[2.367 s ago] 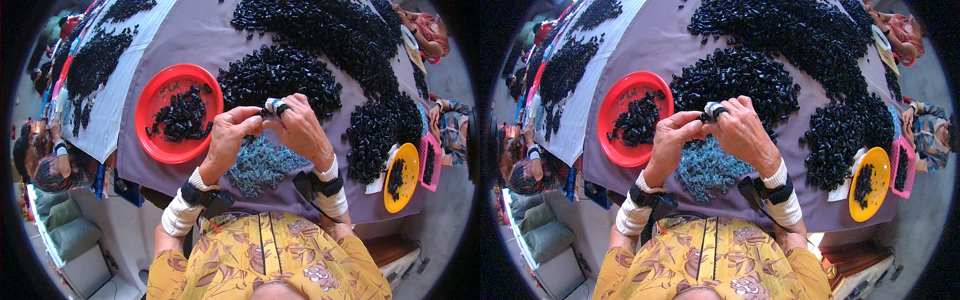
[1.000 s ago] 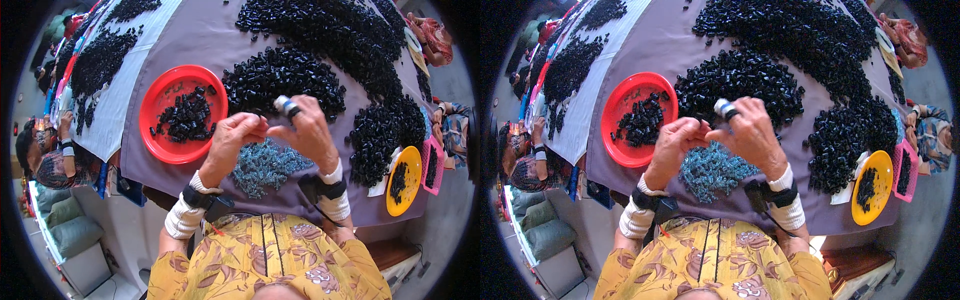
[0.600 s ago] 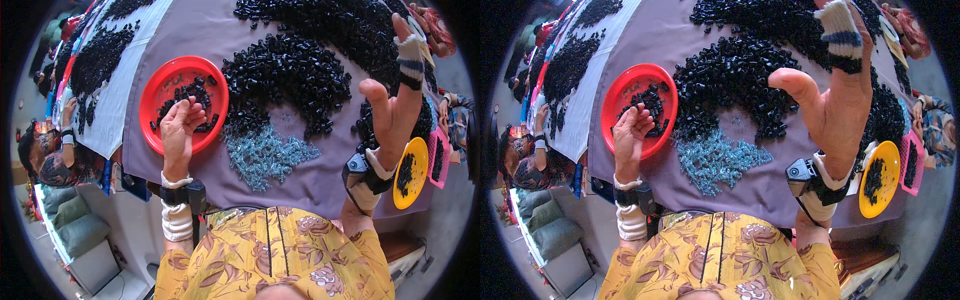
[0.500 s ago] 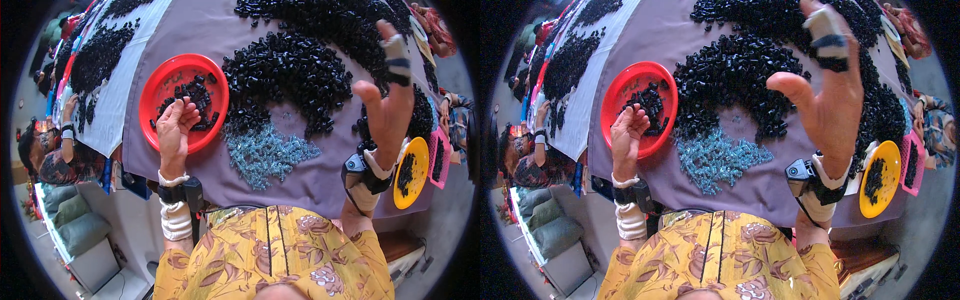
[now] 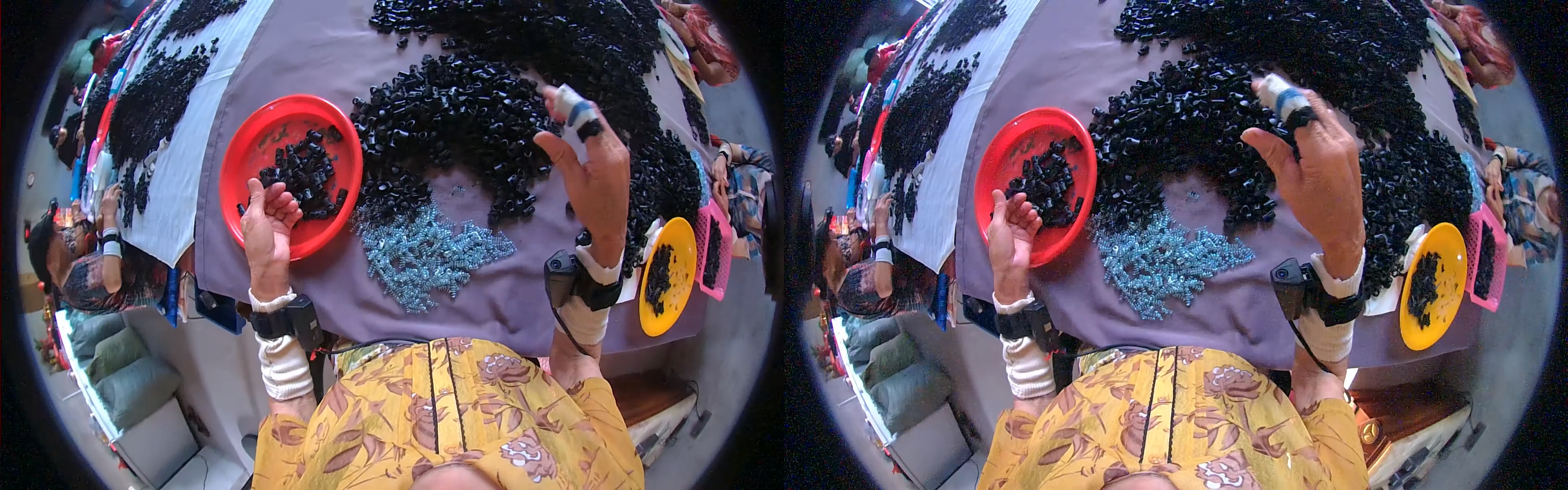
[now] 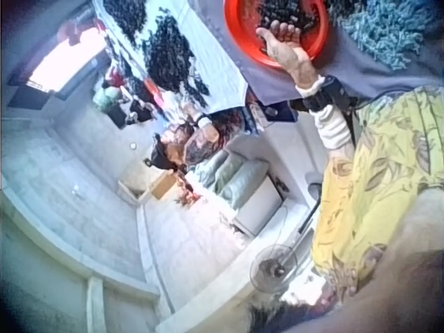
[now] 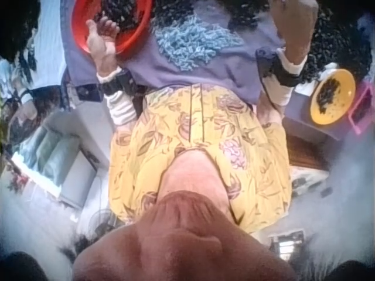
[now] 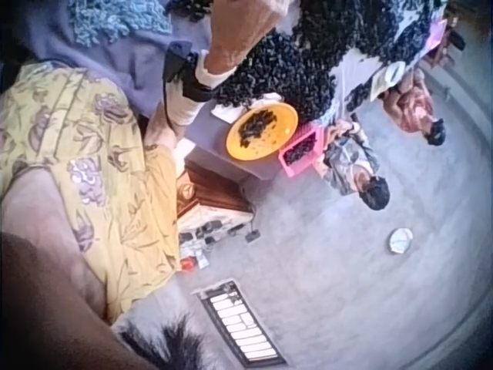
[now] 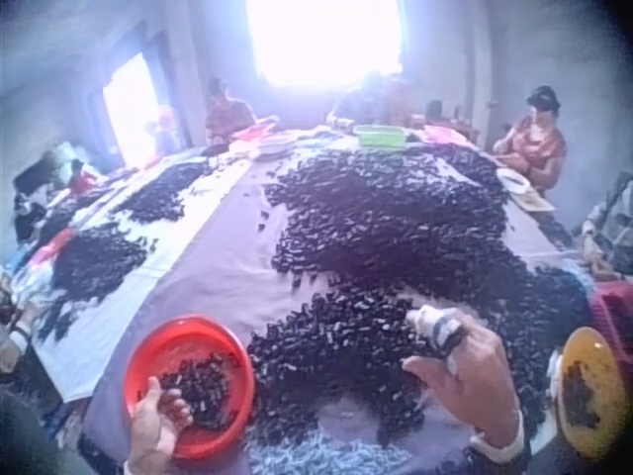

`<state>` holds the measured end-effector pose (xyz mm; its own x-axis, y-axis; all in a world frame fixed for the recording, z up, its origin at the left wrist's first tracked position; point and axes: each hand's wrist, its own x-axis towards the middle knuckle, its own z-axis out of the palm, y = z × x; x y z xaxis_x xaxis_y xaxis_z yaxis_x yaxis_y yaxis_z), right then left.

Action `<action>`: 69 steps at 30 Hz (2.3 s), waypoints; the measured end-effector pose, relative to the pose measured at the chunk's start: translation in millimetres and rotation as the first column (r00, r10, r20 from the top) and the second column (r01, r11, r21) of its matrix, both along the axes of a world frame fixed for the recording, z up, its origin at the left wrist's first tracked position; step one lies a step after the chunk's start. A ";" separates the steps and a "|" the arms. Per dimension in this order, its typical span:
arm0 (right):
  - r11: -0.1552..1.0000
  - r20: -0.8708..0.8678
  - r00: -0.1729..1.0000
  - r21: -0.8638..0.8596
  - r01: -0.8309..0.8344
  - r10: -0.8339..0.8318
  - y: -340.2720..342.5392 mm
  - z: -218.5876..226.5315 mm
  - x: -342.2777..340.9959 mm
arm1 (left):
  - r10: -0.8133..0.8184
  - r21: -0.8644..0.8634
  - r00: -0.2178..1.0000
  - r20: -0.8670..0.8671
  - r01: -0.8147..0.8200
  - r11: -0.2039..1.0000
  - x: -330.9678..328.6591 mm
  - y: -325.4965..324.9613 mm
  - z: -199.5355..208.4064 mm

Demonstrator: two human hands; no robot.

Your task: Assembling small black plastic or rubber components, possibly for footwear, at a shared work table.

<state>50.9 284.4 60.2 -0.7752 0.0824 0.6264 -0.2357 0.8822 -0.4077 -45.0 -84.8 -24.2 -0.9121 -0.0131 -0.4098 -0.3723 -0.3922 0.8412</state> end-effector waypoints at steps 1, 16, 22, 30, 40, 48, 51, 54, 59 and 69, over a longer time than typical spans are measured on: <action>1.000 -0.003 1.000 0.004 0.003 -0.003 -0.3 -3.0 0.4 | -0.061 -0.011 0.998 -0.021 0.061 0.998 0.1 -1.4 0.9; 0.960 0.382 0.919 0.279 -0.008 -0.103 -41.7 -80.2 -14.9 | -0.428 -0.041 0.899 -0.094 0.426 0.904 23.5 102.9 15.0; 0.922 0.435 0.896 0.376 -0.094 -0.086 -54.0 -90.4 -28.4 | -0.494 -0.092 0.866 -0.074 0.488 0.868 27.2 109.4 10.8; 0.980 0.411 0.911 0.167 -0.111 0.033 -45.5 -76.5 -15.1 | -0.541 -0.117 0.839 -0.061 0.532 0.839 27.6 119.1 8.4; 0.832 0.320 0.872 -0.533 -0.157 0.370 -56.7 -62.1 -9.0 | -0.625 -0.022 0.744 -0.237 0.639 0.769 38.4 139.7 10.4; 0.766 0.331 0.876 -0.639 -0.067 0.352 -54.7 -49.5 -6.1 | -0.577 0.153 0.810 -0.107 0.587 0.795 34.6 136.8 13.7; 0.813 0.281 0.887 -0.561 -0.157 0.366 -56.4 -51.6 -8.2 | -0.565 0.185 0.819 -0.099 0.573 0.798 35.1 136.2 13.1; 0.821 0.228 0.891 -0.525 -0.227 0.392 -58.5 -57.6 -13.4 | -0.557 0.211 0.823 -0.107 0.567 0.797 33.7 136.5 13.7; 0.986 0.376 0.911 -0.070 -0.154 0.169 -54.0 -73.5 -13.0 | -0.526 0.197 0.845 -0.098 0.534 0.822 28.0 127.0 7.1; 0.973 0.383 0.898 -0.162 -0.164 0.215 -59.3 -79.8 -11.0 | -0.504 0.288 0.861 -0.071 0.501 0.816 30.3 126.3 10.9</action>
